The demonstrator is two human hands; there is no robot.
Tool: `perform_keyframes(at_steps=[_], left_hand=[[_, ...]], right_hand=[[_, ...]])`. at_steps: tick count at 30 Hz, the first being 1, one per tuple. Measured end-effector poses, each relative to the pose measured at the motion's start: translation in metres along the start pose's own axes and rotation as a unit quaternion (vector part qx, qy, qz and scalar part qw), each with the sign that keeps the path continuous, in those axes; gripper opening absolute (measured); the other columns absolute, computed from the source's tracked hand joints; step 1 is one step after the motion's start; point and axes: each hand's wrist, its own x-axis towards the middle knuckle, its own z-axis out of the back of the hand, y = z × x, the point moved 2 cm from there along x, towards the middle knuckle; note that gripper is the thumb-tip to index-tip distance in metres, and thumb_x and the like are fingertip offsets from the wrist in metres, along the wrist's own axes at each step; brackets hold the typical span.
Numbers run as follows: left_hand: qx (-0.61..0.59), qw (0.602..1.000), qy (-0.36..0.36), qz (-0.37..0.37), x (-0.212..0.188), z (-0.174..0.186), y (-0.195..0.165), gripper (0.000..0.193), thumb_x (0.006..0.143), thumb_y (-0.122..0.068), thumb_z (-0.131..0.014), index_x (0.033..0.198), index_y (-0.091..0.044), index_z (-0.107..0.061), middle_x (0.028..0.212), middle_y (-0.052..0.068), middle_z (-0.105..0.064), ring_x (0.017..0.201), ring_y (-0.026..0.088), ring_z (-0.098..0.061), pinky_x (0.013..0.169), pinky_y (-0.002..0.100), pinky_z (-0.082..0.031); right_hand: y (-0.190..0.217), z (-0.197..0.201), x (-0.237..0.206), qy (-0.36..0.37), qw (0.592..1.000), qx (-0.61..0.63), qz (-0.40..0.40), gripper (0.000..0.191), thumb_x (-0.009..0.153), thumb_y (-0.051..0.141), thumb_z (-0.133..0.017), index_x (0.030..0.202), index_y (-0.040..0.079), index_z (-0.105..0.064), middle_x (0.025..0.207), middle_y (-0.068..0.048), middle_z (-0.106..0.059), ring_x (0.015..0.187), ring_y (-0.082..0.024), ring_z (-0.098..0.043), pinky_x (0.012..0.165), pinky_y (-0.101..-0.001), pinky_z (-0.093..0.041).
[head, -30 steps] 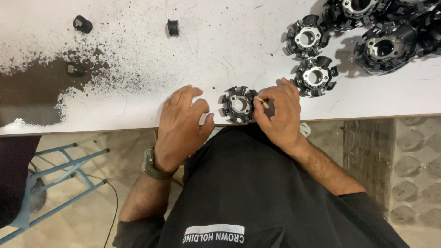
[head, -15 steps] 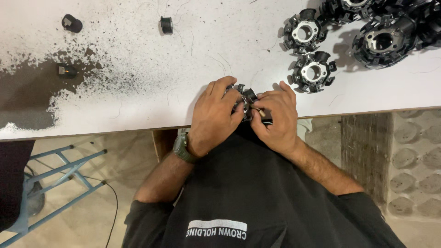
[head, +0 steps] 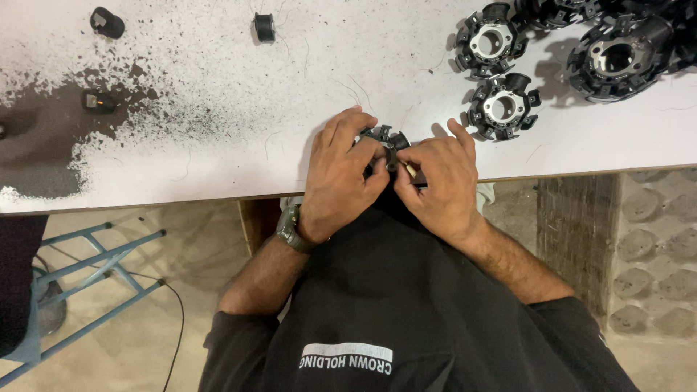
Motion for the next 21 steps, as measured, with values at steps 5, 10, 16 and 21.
perform_keyframes(at_steps=[5, 10, 16, 21], left_hand=[[-0.026, 0.999, 0.014, -0.013, -0.002, 0.0, -0.002, 0.014, 0.084, -0.01, -0.077, 0.095, -0.008, -0.068, 0.133, 0.011, -0.059, 0.139, 0.035, -0.05, 0.113, 0.05, -0.039], [-0.039, 0.998, -0.025, 0.032, 0.001, -0.008, -0.002, 0.013, 0.089, -0.012, -0.077, 0.098, -0.008, -0.068, 0.133, 0.01, -0.06, 0.13, 0.032, -0.055, 0.109, 0.048, -0.042], [-0.015, 0.998, -0.042, 0.046, -0.002, -0.018, 0.001, 0.013, 0.086, -0.01, -0.075, 0.093, -0.006, -0.065, 0.131, 0.011, -0.061, 0.126, 0.031, -0.056, 0.107, 0.05, -0.041], [-0.006, 0.998, -0.057, 0.021, -0.003, -0.023, 0.004, 0.014, 0.083, -0.008, -0.073, 0.091, -0.005, -0.062, 0.127, 0.01, -0.06, 0.131, 0.031, -0.055, 0.108, 0.05, -0.041]], right_hand=[[0.002, 0.004, 0.002, 0.021, 0.999, 0.019, -0.028, 0.023, 0.086, 0.003, -0.079, 0.102, 0.009, -0.065, 0.092, -0.003, -0.066, 0.09, -0.024, -0.063, 0.12, -0.0525, -0.039], [-0.002, 0.003, -0.001, 0.0, 0.998, 0.048, -0.039, 0.021, 0.087, 0.002, -0.077, 0.103, 0.008, -0.064, 0.095, -0.005, -0.069, 0.089, -0.025, -0.067, 0.121, -0.0543, -0.04], [-0.01, 0.003, -0.011, -0.026, 0.992, 0.11, -0.046, 0.022, 0.091, 0.0, -0.075, 0.107, 0.006, -0.062, 0.103, -0.007, -0.072, 0.101, -0.025, -0.072, 0.123, -0.0554, -0.041], [-0.009, -0.001, -0.012, -0.021, 0.996, 0.08, -0.027, 0.023, 0.088, 0.0, -0.078, 0.105, 0.006, -0.063, 0.103, -0.007, -0.071, 0.103, -0.026, -0.071, 0.119, -0.0547, -0.043]])
